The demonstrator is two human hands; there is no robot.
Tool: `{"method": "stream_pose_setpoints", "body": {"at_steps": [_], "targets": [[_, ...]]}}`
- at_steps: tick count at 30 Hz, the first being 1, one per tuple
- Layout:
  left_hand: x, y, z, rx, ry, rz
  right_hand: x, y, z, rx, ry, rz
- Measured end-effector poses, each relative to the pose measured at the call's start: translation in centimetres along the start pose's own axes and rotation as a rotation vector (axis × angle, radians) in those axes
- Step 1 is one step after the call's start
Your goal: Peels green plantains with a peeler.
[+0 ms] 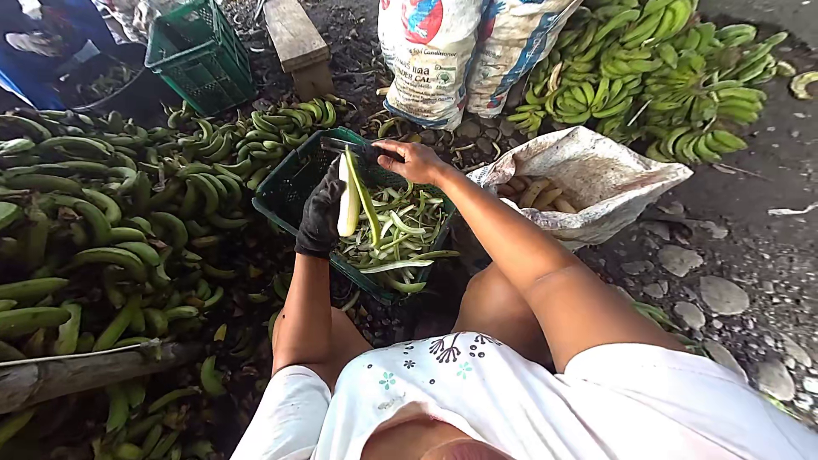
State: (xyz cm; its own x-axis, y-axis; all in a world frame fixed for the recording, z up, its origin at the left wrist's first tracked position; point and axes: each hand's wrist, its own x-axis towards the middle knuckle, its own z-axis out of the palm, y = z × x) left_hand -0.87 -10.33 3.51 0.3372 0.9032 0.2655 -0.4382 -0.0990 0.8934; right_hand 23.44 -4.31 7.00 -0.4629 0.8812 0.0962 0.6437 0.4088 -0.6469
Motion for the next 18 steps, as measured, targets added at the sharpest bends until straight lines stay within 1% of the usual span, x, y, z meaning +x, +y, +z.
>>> {"method": "stream_pose_setpoints", "body": {"at_steps": [1, 3, 5, 6, 7, 9, 11, 12, 14, 16, 17, 18], "targets": [[0.1, 0.0, -0.2, 0.0, -0.039, -0.023, 0.2, 0.8, -0.2, 0.03, -0.01, 0.015], [0.3, -0.2, -0.5, -0.06, -0.053, -0.072, 0.3, 2.2, -0.5, 0.045, -0.001, 0.053], [0.5, -0.3, -0.4, -0.183, 0.024, -0.099, -0.1, 2.7, -0.8, 0.02, 0.053, 0.068], [0.8, -0.5, -0.5, -0.27, 0.082, -0.113, -0.6, 2.4, -0.6, 0.003, 0.092, 0.03], [1.1, -0.7, -0.7, -0.325, 0.149, -0.121, -1.1, 1.9, -0.1, -0.015, 0.142, -0.049], [1.5, -1.4, -1.2, -0.316, 0.304, -0.094, -2.0, 1.2, 1.7, -0.08, 0.203, -0.258], [1.7, -1.8, -1.3, -0.383, 0.383, -0.132, -2.4, 1.1, 3.3, -0.217, 0.242, -0.442], [1.7, -2.0, -1.5, -0.395, 0.388, -0.151, -2.6, 1.2, 3.7, -0.279, 0.243, -0.487], [1.6, -2.0, -1.3, -0.418, 0.401, -0.206, -2.9, 1.2, 4.0, -0.345, 0.261, -0.534], [1.7, -1.8, -0.9, -0.507, 0.393, -0.259, -3.0, 1.2, 3.9, -0.372, 0.279, -0.552], [1.7, -1.9, -0.9, -0.505, 0.383, -0.253, -3.0, 1.1, 3.9, -0.373, 0.278, -0.546], [1.6, -2.2, -0.9, -0.45, 0.362, -0.215, -2.9, 0.9, 4.0, -0.361, 0.265, -0.521]]}}
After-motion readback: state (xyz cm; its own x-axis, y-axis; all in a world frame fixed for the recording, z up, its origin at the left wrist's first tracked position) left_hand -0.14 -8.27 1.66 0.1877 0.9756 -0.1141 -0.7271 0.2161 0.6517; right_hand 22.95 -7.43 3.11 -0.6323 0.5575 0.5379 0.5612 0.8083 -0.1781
